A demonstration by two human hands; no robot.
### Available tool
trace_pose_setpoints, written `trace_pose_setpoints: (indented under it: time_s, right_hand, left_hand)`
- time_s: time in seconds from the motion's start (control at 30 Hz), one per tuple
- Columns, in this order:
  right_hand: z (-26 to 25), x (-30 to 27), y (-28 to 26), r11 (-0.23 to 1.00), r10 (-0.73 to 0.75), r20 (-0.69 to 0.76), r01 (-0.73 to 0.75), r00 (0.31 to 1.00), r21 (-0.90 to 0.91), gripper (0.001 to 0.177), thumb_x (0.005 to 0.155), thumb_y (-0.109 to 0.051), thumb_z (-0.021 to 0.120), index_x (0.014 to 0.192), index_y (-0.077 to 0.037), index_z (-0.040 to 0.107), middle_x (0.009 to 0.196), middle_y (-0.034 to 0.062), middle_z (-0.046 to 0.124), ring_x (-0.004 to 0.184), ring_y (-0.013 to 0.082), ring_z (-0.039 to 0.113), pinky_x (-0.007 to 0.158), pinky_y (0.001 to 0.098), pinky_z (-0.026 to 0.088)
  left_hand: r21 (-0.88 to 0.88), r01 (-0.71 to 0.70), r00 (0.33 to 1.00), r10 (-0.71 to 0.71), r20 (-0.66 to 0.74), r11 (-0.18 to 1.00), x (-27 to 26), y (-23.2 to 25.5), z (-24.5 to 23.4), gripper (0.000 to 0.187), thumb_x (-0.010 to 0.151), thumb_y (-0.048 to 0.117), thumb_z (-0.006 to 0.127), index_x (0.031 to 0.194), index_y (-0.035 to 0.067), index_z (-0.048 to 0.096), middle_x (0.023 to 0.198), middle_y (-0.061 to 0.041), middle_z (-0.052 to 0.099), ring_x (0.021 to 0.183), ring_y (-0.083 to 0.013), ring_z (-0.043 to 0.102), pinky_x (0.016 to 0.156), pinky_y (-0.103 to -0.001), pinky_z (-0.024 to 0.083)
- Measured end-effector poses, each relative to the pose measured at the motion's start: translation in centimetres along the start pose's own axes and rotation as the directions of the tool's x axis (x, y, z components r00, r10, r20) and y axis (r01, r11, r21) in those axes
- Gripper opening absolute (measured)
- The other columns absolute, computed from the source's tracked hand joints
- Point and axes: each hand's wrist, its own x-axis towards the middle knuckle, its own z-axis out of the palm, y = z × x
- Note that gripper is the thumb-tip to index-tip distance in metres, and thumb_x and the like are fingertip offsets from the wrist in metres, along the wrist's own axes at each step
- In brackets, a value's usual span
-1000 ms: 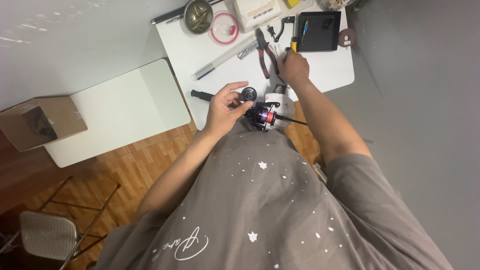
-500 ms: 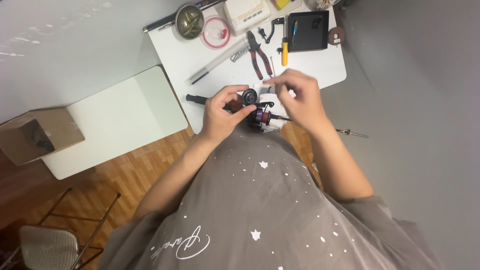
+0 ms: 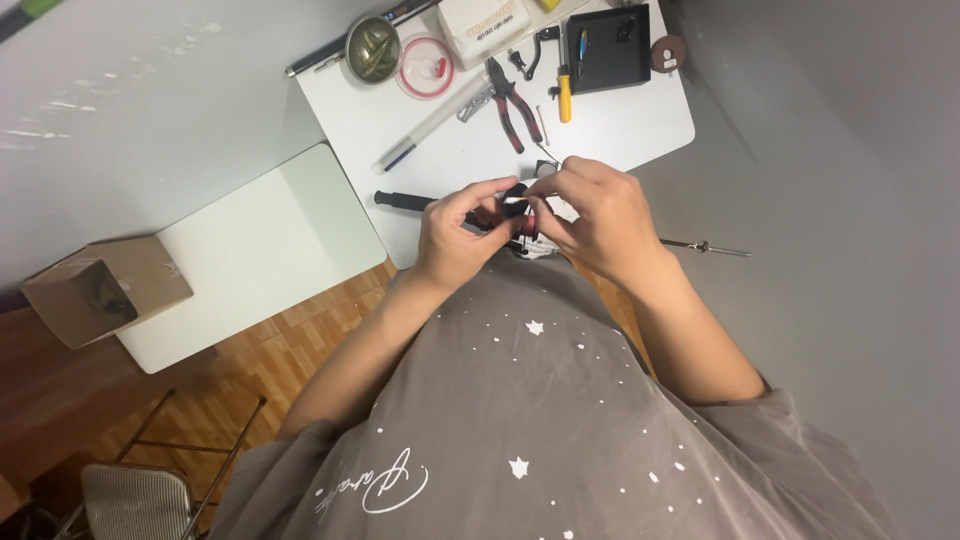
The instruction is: The recorder is seen assembling or repairing a fishing reel at a workbench.
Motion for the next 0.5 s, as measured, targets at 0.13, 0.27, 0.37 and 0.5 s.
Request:
trace_pose_setpoints:
  time_s: [0.13,0.27,0.37,0.5]
  right_hand:
    - [-0.3,0.0,-0.4,0.999,-0.036,0.009,0.036,0.999,-0.002,0.018,0.081,-0.012,0.086,0.092,-0.009,0.071,0.077,0.0061,0.06,0.071,0.0269,0.062,0.06,0.0387,0.047]
    - [-0.3,-0.5,-0.6,0.996,-0.001,-0.02,-0.001,1.0,-0.094,0.019,0.081,-0.012,0.087,0.09,-0.009,0.072,0.076,0.0052,0.06,0.07,0.0255,0.062,0.059,0.0383,0.048]
    - [-0.6,-0.8,-0.8,0.993,-0.005,-0.023,0.002,1.0,-0.12,0.018,0.081,-0.011,0.087,0.09,-0.01,0.071,0.076,0.0044,0.06,0.07,0.0245,0.063,0.06,0.0377,0.049]
    - [-0.4,-1.2,-0.8,0.991,-0.052,-0.037,0.047,0.998,-0.122,0.02,0.08,-0.012,0.087,0.09,-0.009,0.07,0.079,0.0045,0.061,0.071,0.0244,0.063,0.06,0.037,0.048]
  left_hand:
    - [0.033,-0.035,0.999,0.036,-0.014,0.999,-0.2,0.3,0.1,0.04,0.085,0.001,0.086,0.122,0.004,0.071,0.079,-0.003,0.068,0.071,-0.0107,0.068,0.069,-0.026,0.057]
    - [0.089,-0.078,0.996,0.081,-0.029,0.993,-0.4,0.5,0.3,0.04,0.084,0.002,0.086,0.122,0.004,0.071,0.084,-0.004,0.069,0.075,-0.011,0.068,0.07,-0.027,0.058]
    - [0.087,-0.068,0.997,0.071,-0.032,0.994,-0.7,0.5,0.5,0.04,0.084,0.003,0.087,0.121,0.005,0.072,0.084,-0.003,0.07,0.075,-0.0103,0.069,0.071,-0.026,0.058]
    - [0.14,-0.106,0.993,0.112,-0.035,0.984,-0.7,0.8,0.8,0.041,0.084,0.001,0.086,0.122,0.006,0.072,0.083,-0.004,0.069,0.075,-0.0114,0.068,0.07,-0.026,0.058]
